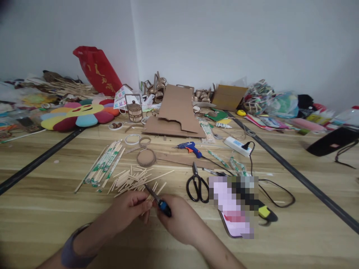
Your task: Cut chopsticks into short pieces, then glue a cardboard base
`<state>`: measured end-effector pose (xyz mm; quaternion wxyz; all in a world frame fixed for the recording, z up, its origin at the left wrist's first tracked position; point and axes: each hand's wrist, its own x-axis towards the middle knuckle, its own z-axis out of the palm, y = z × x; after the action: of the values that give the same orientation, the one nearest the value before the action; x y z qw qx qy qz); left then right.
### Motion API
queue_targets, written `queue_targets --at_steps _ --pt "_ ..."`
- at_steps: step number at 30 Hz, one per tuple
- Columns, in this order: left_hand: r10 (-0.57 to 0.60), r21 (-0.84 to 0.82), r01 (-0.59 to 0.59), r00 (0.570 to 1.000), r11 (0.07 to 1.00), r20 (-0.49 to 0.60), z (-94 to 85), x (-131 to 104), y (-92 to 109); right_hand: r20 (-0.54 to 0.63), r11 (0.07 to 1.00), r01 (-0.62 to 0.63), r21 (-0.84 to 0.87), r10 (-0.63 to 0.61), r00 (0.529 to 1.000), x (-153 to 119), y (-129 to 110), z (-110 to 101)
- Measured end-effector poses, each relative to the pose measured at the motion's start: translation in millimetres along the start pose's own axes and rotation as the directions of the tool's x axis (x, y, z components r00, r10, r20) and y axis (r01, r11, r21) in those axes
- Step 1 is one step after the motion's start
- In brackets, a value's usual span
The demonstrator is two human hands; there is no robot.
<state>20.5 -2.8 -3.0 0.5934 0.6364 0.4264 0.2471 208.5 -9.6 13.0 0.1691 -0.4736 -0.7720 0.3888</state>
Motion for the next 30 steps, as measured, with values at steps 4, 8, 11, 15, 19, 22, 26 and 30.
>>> queue_targets --at_steps 4,8,11,15,19,22,26,30 --pt "0.036 0.03 -0.036 0.999 0.999 0.0 0.2 0.0 -4.6 -0.051 0.998 -0.037 -0.058 0.034 0.998 -0.6 3.0 4.9" --pt "0.036 0.08 -0.034 0.999 0.996 -0.02 0.7 -0.9 -4.9 -0.06 0.997 -0.045 -0.065 0.042 0.997 -0.4 5.3 7.3" --pt "0.041 0.144 -0.029 0.996 0.989 -0.079 0.0 -2.3 -2.2 -0.057 0.999 -0.034 -0.018 0.033 0.998 0.9 5.0 7.4" --pt "0.06 0.228 -0.031 0.991 0.973 -0.12 0.1 -5.3 2.1 -0.036 0.997 0.018 0.077 -0.015 0.999 2.2 3.5 2.7" --pt "0.007 0.148 0.006 0.996 0.989 -0.087 3.1 -6.0 1.8 0.015 0.985 0.053 0.164 -0.056 0.998 0.9 1.9 -4.5" --pt "-0.029 0.056 0.033 0.997 0.998 -0.073 5.2 -4.0 -0.9 0.027 0.979 0.064 0.195 -0.071 0.997 0.1 -0.4 -7.2" --pt "-0.032 0.057 0.038 0.995 0.998 -0.099 6.3 -2.5 -2.4 0.026 0.98 0.057 0.192 -0.063 0.998 0.5 -3.6 -6.9" --pt "-0.016 0.12 0.031 0.993 0.992 -0.12 6.0 -4.9 0.6 0.013 0.987 0.021 0.158 -0.024 1.0 1.3 -3.3 -5.3"
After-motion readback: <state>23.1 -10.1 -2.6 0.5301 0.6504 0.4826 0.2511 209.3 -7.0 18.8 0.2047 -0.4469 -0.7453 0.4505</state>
